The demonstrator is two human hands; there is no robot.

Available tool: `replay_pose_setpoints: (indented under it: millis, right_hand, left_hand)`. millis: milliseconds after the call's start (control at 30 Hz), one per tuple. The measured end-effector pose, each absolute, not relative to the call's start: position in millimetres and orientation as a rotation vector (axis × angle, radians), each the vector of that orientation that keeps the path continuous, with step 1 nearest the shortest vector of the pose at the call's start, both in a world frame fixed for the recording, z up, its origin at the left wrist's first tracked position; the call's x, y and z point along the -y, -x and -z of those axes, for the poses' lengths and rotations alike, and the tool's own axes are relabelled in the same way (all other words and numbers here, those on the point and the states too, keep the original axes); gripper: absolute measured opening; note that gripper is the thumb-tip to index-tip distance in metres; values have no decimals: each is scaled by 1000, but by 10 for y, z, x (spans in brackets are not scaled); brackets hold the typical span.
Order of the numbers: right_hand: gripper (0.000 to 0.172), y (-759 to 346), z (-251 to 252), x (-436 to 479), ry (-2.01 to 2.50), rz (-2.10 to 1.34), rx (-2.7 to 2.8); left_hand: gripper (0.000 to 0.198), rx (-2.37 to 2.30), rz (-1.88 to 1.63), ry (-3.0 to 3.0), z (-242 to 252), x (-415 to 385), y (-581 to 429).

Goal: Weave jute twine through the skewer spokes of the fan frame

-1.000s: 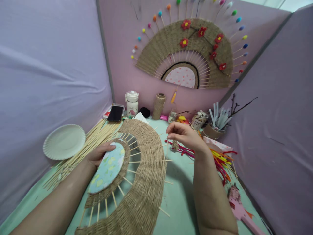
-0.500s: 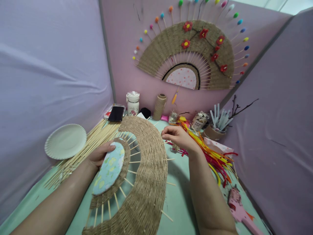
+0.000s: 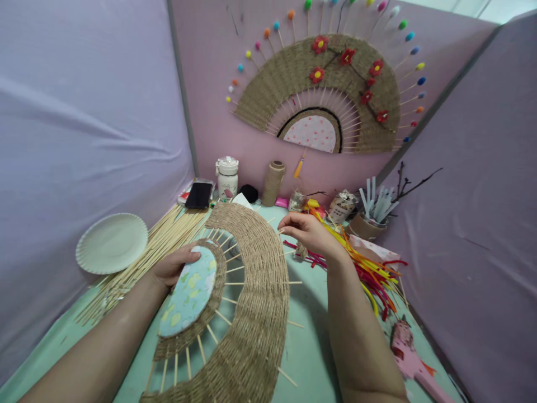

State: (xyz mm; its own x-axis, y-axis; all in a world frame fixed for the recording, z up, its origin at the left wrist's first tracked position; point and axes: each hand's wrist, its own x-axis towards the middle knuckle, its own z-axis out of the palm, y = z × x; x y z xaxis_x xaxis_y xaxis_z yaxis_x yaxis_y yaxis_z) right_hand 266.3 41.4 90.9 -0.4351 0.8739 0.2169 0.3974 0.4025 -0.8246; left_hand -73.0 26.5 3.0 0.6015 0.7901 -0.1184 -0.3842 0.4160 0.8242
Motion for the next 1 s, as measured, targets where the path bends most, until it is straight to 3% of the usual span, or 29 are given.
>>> replay_pose_setpoints:
  millis: [433,1000]
  right_hand:
    - [10,-2679,-996,-363,1091,-696,2117]
    - [9,-2717,-953,-396,1091,-928,2054]
  left_hand:
    - [37,-544,-741,-841,29,-284,734]
    - [44,-580,-674,-840,-32,-224,681]
